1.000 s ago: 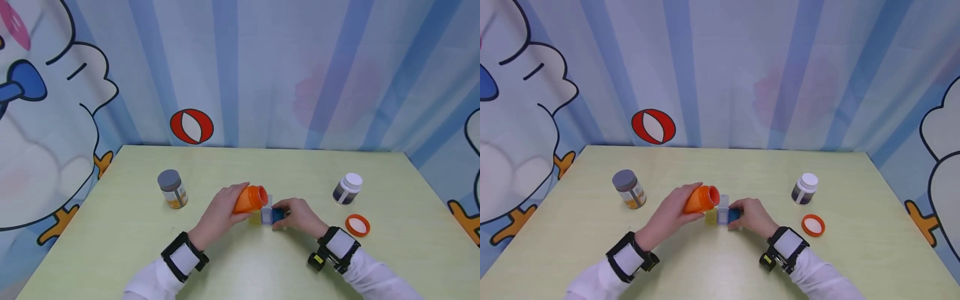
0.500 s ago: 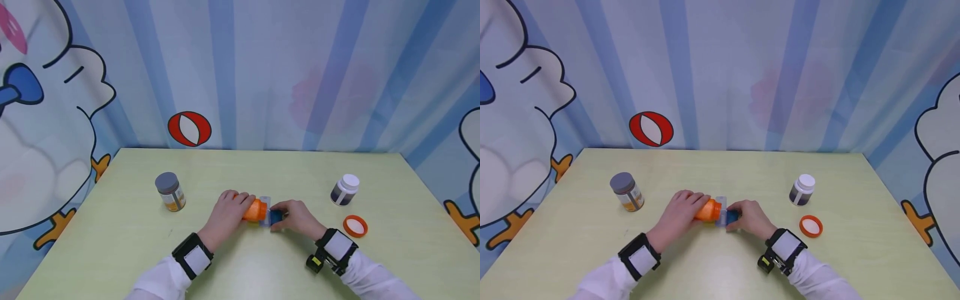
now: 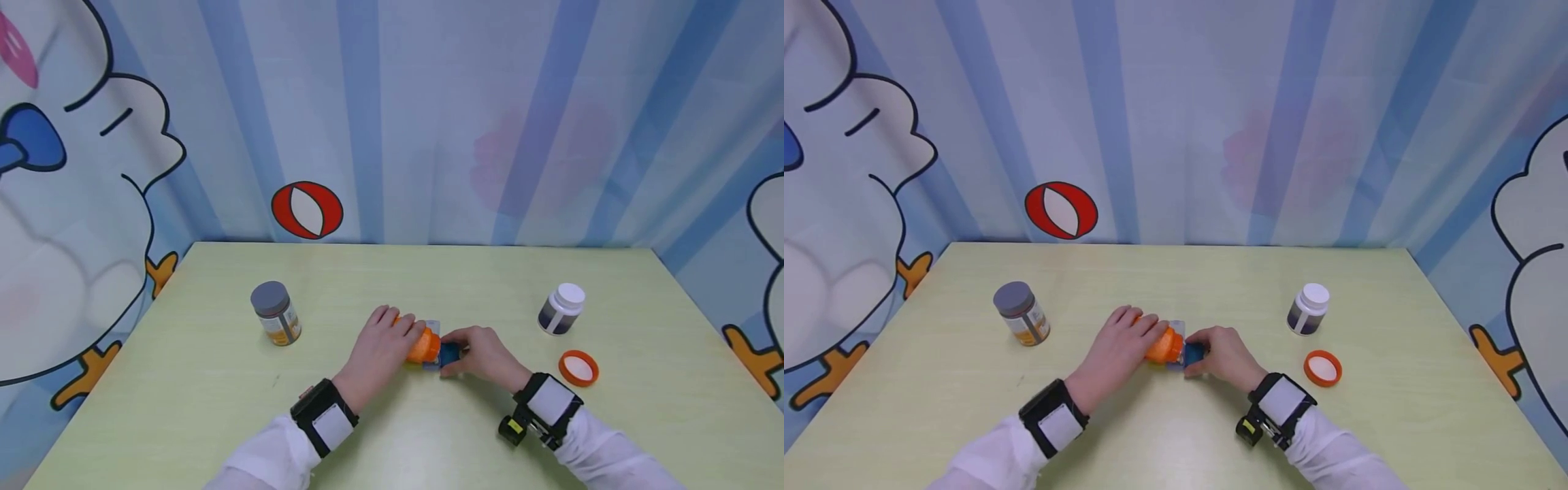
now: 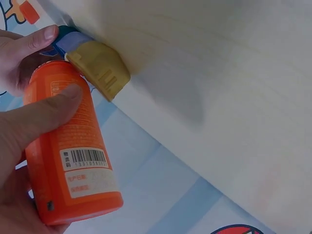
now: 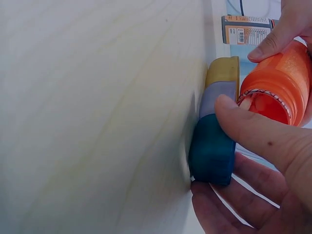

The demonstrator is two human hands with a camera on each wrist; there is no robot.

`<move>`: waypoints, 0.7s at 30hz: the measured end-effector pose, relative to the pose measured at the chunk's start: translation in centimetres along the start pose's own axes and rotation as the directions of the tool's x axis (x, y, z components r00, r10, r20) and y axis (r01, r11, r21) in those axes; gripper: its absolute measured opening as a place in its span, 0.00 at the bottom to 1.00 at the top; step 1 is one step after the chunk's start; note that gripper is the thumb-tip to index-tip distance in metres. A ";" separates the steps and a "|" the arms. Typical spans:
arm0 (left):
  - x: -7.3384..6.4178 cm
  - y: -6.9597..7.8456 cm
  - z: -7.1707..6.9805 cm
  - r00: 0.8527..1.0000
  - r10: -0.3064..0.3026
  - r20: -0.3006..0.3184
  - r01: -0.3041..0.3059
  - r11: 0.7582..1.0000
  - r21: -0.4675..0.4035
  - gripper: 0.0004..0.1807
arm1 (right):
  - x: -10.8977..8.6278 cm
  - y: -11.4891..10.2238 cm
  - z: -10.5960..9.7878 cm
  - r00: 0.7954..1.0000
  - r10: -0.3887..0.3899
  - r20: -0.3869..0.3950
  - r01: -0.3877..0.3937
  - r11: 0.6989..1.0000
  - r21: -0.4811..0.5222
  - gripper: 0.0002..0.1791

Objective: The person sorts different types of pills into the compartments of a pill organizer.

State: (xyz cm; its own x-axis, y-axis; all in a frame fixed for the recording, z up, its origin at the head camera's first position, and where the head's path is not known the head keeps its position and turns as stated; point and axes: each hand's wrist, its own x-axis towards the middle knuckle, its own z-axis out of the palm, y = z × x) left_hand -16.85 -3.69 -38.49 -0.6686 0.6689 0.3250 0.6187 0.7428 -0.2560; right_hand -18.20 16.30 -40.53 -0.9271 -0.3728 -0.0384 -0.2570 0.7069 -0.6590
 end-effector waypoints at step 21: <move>-0.9 -0.8 -0.8 0.957 -0.264 0.124 0.280 0.710 -0.646 0.32 | 0.0 0.0 0.0 0.999 0.042 0.015 -0.042 0.999 0.005 0.26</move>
State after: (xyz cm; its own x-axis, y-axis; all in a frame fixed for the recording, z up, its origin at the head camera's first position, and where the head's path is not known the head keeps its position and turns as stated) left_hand -16.41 -4.86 -37.82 -0.8540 0.4473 0.2658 0.5189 0.6954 0.4972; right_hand -18.19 16.28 -40.52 -0.9328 -0.3518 -0.0777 -0.2163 0.7192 -0.6603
